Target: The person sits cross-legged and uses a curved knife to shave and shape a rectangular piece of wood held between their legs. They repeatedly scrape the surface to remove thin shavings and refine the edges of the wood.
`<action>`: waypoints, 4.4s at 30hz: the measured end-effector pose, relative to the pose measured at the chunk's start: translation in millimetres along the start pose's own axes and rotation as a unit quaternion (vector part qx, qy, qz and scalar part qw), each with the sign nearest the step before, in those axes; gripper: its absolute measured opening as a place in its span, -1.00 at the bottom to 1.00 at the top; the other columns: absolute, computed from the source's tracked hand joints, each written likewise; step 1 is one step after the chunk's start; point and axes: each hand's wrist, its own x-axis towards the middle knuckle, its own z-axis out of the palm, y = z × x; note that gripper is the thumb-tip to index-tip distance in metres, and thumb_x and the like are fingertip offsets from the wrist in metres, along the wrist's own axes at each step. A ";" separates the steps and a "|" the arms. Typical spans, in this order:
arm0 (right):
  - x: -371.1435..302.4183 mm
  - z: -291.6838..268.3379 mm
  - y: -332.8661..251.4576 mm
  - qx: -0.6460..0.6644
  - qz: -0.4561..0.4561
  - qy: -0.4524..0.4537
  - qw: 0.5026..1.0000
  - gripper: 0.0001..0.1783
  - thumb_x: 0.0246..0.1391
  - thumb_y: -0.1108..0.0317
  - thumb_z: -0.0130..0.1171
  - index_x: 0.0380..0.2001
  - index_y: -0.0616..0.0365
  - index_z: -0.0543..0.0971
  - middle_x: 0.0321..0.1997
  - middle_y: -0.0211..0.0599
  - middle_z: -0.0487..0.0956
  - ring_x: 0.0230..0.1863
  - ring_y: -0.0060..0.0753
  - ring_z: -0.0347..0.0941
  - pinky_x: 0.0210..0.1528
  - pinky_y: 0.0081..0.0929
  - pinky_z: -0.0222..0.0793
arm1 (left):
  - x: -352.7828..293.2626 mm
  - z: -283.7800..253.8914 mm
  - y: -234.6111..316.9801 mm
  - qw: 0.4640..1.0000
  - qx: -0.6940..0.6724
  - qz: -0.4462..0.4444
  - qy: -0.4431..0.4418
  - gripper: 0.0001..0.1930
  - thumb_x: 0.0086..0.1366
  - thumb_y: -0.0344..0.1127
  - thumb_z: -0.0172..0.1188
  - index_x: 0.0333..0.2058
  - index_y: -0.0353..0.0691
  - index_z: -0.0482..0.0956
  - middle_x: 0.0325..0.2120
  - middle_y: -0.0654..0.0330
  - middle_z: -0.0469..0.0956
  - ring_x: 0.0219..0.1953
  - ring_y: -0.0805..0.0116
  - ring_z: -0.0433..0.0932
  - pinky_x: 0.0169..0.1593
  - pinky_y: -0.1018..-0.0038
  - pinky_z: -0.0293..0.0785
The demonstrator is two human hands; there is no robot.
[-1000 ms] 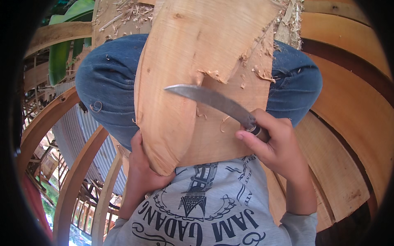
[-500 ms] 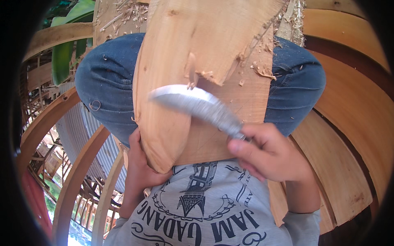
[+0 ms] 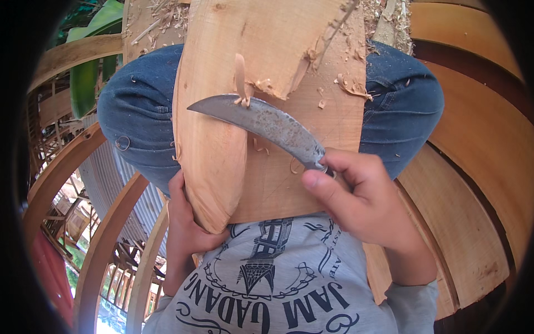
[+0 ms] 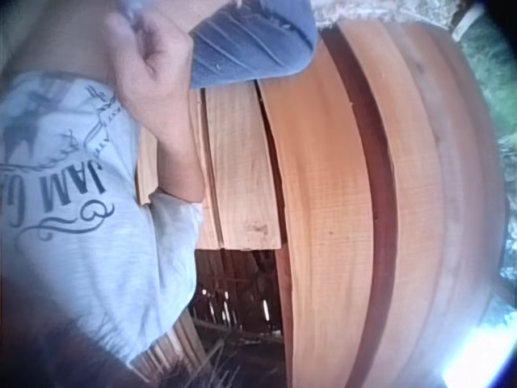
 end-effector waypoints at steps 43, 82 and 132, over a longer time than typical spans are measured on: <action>-8.4 10.5 22.7 -0.295 -0.270 0.084 0.913 -0.72 0.02 0.23 0.21 -0.53 0.22 0.44 -0.70 -0.12 0.41 -0.67 -0.15 0.41 -0.61 -0.39 0.26 | -2.9 -23.1 4.6 0.988 0.042 0.136 -0.056 0.08 -0.41 -0.23 0.40 0.16 -0.33 0.02 -0.05 -0.08 0.44 0.02 0.03 0.47 0.06 0.32 0.35; -12.2 -0.5 -0.1 -0.264 -0.168 -0.022 0.950 -0.74 0.01 0.30 0.23 -0.41 0.31 0.48 -0.70 -0.10 0.41 -0.63 -0.17 0.46 -0.58 -0.45 0.28 | -3.1 -8.9 17.1 0.996 0.014 0.079 -0.030 -0.02 -0.24 -0.27 0.45 0.11 -0.40 0.01 -0.20 -0.18 0.50 -0.16 -0.02 0.58 -0.15 0.31 0.51; -27.7 11.2 9.7 0.185 -0.053 -0.095 0.977 -0.81 0.08 0.50 0.08 -0.20 0.27 0.43 -0.46 -0.29 0.50 -0.72 -0.65 0.31 -0.69 -0.74 0.21 | -10.4 -18.8 19.8 0.988 0.063 0.137 -0.026 0.02 -0.40 -0.31 0.39 0.12 -0.30 0.03 -0.14 -0.09 0.48 -0.07 0.01 0.53 -0.02 0.32 0.42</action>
